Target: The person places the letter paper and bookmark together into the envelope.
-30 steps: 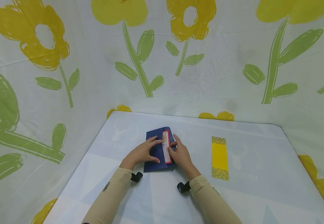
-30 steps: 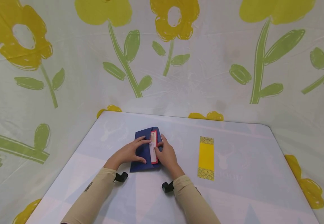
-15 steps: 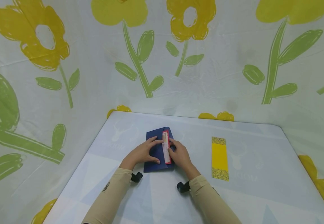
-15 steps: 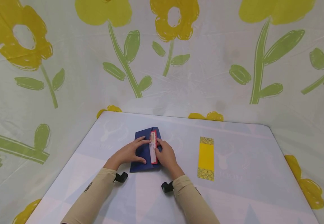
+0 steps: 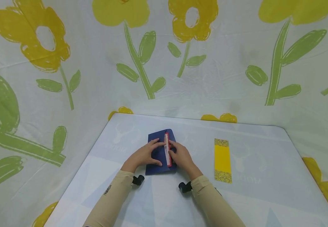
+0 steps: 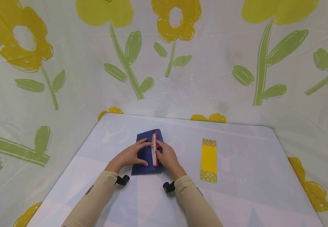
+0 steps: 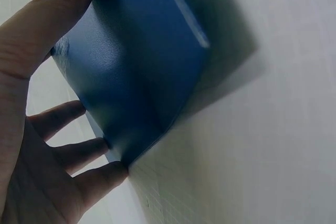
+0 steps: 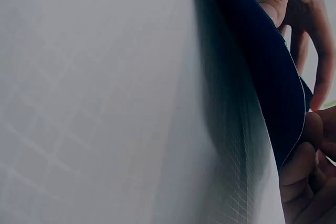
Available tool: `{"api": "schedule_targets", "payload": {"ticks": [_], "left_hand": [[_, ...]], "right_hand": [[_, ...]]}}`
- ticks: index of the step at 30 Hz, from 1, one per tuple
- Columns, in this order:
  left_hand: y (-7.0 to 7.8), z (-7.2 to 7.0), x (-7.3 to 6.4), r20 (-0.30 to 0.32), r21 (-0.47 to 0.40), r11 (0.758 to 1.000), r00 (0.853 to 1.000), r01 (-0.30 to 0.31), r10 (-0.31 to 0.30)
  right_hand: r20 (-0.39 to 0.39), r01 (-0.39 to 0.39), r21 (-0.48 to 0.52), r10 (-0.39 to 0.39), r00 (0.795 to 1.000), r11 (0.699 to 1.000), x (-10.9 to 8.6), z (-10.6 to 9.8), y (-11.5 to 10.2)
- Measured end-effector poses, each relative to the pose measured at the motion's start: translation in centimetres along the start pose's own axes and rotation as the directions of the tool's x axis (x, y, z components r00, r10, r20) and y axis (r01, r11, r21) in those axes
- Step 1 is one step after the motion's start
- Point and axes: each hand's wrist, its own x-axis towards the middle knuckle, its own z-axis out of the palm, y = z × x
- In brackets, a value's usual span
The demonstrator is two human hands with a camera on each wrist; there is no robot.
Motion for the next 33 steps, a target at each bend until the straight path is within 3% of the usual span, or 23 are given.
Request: {"api": "schedule_targets", "payload": {"ticks": [19,33], "left_hand": [[0.0,0.1,0.0,-0.002,0.005,1.000,1.000,-0.010,0.010],[-0.1,0.0,-0.2,-0.006,0.013,1.000,1.000,-0.025,0.025]], "right_hand": [[0.064,-0.043,0.091,0.038,0.997,0.995,0.9,0.1,0.0],[0.094,-0.020,0.124,0.008,0.996,0.992,1.3,0.5,-0.1]]}}
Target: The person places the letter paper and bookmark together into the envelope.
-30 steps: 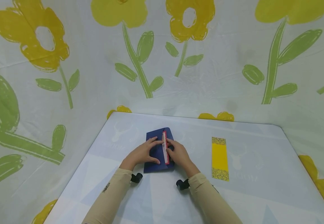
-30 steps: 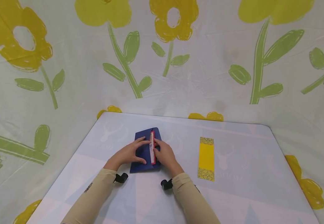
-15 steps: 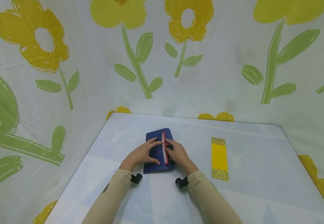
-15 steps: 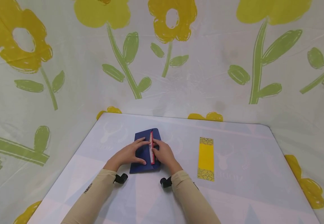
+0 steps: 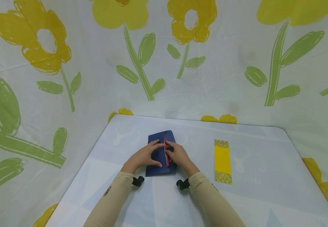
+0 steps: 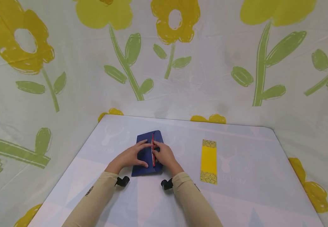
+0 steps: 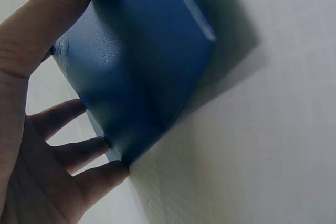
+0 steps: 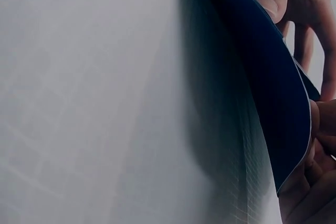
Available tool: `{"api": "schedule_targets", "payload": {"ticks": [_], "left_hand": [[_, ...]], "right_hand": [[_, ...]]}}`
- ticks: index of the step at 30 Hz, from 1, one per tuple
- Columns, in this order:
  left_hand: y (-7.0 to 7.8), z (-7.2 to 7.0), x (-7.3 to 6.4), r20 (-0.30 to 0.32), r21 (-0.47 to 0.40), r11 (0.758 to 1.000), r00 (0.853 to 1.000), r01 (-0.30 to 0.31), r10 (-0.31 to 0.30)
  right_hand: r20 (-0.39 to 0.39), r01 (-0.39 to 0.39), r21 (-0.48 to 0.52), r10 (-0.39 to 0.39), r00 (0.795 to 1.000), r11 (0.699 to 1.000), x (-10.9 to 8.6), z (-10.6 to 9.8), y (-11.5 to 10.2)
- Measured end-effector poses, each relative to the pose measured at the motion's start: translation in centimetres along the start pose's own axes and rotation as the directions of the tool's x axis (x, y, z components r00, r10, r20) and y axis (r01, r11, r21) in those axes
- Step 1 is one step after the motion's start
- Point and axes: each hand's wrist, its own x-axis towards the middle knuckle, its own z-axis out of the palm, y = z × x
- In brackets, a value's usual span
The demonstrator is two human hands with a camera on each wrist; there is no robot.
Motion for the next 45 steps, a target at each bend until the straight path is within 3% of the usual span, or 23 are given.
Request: {"api": "schedule_targets", "payload": {"ticks": [12,29,38,45], "left_hand": [[-0.1,0.0,0.0,-0.006,-0.001,1.000,1.000,-0.018,0.018],[0.0,0.0,-0.2,-0.005,-0.022,1.000,1.000,-0.012,0.011],[0.0,0.0,0.1,0.000,-0.013,1.000,1.000,-0.017,0.017],[0.2,-0.3,0.0,0.012,-0.023,1.000,1.000,0.000,0.001]], "right_hand": [[0.007,-0.020,0.062,0.019,1.000,0.998,-0.4,-0.3,0.2],[0.031,-0.042,0.046,0.041,0.999,0.998,-0.2,-0.2,0.1],[-0.015,-0.060,0.050,0.060,0.998,0.997,-0.6,-1.1,0.4],[-0.102,-0.069,0.076,0.076,0.992,0.995,-1.3,-2.7,1.0]]}}
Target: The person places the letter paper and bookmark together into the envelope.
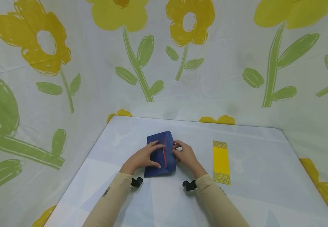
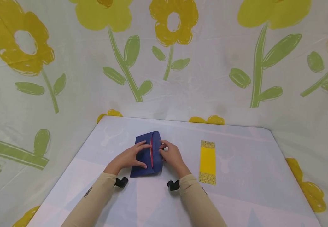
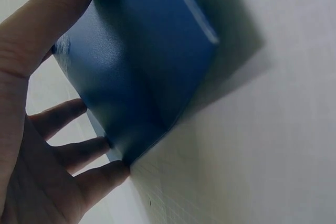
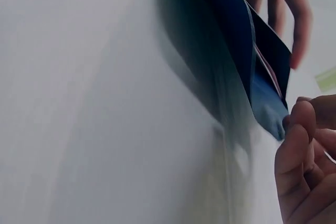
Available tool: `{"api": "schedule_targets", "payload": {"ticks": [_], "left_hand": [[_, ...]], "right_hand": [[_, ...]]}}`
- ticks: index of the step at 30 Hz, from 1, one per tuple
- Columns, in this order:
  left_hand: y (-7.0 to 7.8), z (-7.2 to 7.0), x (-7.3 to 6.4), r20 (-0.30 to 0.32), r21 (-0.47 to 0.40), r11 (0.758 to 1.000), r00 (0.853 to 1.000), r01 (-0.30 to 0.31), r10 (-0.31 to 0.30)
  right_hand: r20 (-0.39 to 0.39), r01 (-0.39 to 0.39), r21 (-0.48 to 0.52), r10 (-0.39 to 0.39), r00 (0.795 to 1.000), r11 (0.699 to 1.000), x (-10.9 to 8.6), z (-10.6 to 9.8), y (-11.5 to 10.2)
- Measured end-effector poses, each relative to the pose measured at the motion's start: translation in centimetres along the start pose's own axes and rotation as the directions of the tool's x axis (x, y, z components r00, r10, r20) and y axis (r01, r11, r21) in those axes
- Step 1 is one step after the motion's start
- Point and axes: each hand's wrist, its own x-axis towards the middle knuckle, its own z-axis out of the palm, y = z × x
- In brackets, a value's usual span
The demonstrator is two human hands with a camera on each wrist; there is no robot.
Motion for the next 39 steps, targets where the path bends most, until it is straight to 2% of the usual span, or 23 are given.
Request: {"api": "schedule_targets", "payload": {"ticks": [9,16,28,34,39], "left_hand": [[-0.1,0.1,0.0,0.005,0.023,1.000,1.000,-0.003,0.003],[-0.1,0.0,0.0,0.006,0.013,1.000,1.000,-0.008,0.007],[0.0,0.1,-0.1,0.007,0.011,1.000,1.000,0.007,-0.007],[-0.1,0.0,0.0,0.000,0.011,1.000,1.000,-0.006,0.006],[-0.2,0.1,0.0,0.006,0.007,1.000,1.000,0.001,-0.001]], "right_hand": [[-0.130,-0.104,-0.001,0.103,0.986,0.995,-0.6,-2.9,1.4],[-0.151,-0.201,-0.031,0.194,0.969,0.979,-1.2,-5.2,2.6],[-0.197,-0.283,-0.085,0.262,0.945,0.955,-2.5,-7.2,4.1],[-0.308,-0.294,-0.148,0.238,0.921,0.944,-3.2,-8.0,4.5],[-0.343,-0.278,-0.180,0.204,0.917,0.944,-3.8,-8.7,5.0]]}}
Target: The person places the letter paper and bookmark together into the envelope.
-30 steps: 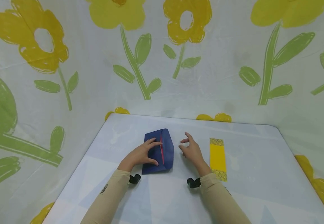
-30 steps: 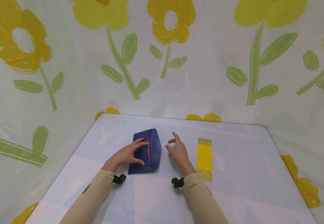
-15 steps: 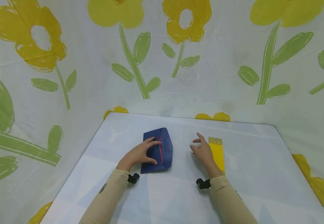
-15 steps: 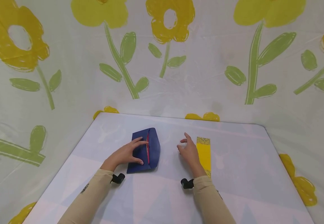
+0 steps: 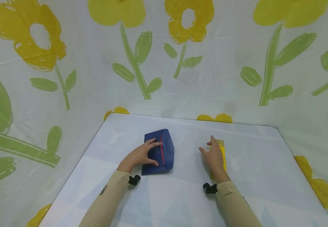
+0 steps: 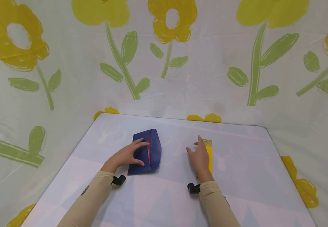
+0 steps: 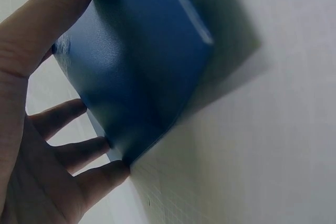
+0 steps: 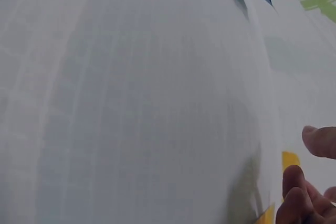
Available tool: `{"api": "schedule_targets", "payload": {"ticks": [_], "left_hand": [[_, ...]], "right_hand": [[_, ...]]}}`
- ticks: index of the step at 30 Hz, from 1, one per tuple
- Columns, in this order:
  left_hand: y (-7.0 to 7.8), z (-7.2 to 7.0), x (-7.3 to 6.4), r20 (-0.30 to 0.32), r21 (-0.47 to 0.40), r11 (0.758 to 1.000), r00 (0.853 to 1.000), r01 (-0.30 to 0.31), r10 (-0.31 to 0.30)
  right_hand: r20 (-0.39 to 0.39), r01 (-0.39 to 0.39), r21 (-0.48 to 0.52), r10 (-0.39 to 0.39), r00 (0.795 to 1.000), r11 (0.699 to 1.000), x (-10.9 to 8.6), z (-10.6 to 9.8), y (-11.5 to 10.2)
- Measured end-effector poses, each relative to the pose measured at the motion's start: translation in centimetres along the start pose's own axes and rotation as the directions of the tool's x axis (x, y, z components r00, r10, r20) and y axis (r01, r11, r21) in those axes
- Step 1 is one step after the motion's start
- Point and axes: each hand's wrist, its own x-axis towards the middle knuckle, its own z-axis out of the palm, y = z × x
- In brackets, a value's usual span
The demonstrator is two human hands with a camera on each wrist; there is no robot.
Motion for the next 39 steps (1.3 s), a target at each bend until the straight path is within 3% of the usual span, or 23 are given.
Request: {"api": "schedule_targets", "payload": {"ticks": [8,18,39], "left_hand": [[-0.1,0.1,-0.1,-0.007,-0.004,1.000,1.000,0.006,-0.006],[-0.5,-0.1,-0.2,-0.021,-0.009,1.000,1.000,-0.004,0.004],[-0.1,0.1,-0.1,-0.015,-0.019,1.000,1.000,-0.004,0.004]], "right_hand": [[-0.052,-0.015,-0.044,0.013,0.999,0.999,-0.4,-1.1,1.6],[-0.069,-0.100,-0.145,0.091,0.994,0.984,-0.9,-2.1,3.0],[-0.094,-0.132,-0.158,0.119,0.988,0.979,-1.3,-2.2,3.5]]}}
